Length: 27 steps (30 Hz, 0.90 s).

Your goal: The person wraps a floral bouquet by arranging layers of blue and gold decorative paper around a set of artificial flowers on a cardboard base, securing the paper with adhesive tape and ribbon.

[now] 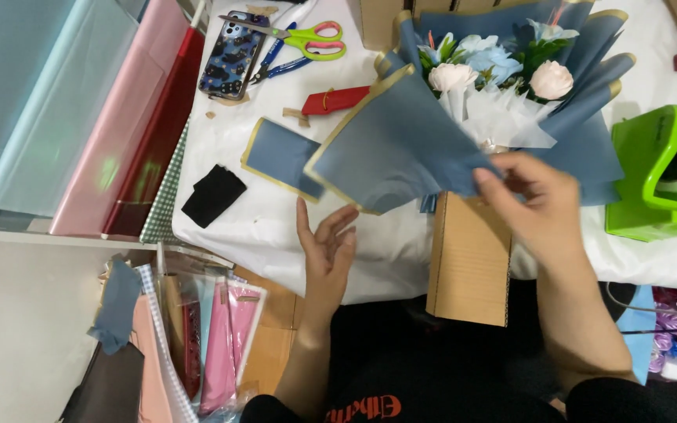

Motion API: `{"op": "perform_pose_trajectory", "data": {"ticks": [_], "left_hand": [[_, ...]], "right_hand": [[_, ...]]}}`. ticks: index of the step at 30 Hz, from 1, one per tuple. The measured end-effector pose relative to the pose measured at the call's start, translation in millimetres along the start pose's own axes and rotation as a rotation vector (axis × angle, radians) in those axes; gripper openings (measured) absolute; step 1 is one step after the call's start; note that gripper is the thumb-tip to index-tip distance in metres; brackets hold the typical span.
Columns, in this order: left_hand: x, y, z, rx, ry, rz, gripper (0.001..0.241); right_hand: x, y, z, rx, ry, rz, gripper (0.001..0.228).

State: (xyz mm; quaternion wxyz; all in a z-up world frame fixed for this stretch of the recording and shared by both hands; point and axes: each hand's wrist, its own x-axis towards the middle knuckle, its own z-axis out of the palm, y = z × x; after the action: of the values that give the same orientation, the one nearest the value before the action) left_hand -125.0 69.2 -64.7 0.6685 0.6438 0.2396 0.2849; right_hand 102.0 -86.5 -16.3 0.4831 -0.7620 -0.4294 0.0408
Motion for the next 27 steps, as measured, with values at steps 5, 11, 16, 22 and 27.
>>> {"op": "perform_pose_trajectory", "data": {"ticks": [5, 11, 16, 22, 27], "left_hand": [[58.0, -41.3, 22.2, -0.434, 0.073, -0.046, 0.032], [62.8, -0.7, 70.8, -0.346, -0.274, -0.115, 0.05], [55.0, 7.9, 103.1, -0.428, -0.295, -0.094, 0.061], [50.4, 15.9, 115.1, -0.487, -0.307, -0.074, 0.082], [47.6, 18.4, 117.4, -0.396, -0.213, -0.086, 0.07]], "right_hand": [[-32.8, 60.6, -33.1, 1.112, 0.264, 0.404, 0.013], [-73.4, 103.9, -4.4, 1.298, 0.179, 0.362, 0.015], [-73.4, 64.4, 18.1, 0.91, 0.387, 0.381, 0.011], [-80.8, 77.5, 11.2, 0.656, 0.254, 0.344, 0.007], [-86.8, 105.7, 1.3, 0.855, 0.418, 0.312, 0.019]]}}
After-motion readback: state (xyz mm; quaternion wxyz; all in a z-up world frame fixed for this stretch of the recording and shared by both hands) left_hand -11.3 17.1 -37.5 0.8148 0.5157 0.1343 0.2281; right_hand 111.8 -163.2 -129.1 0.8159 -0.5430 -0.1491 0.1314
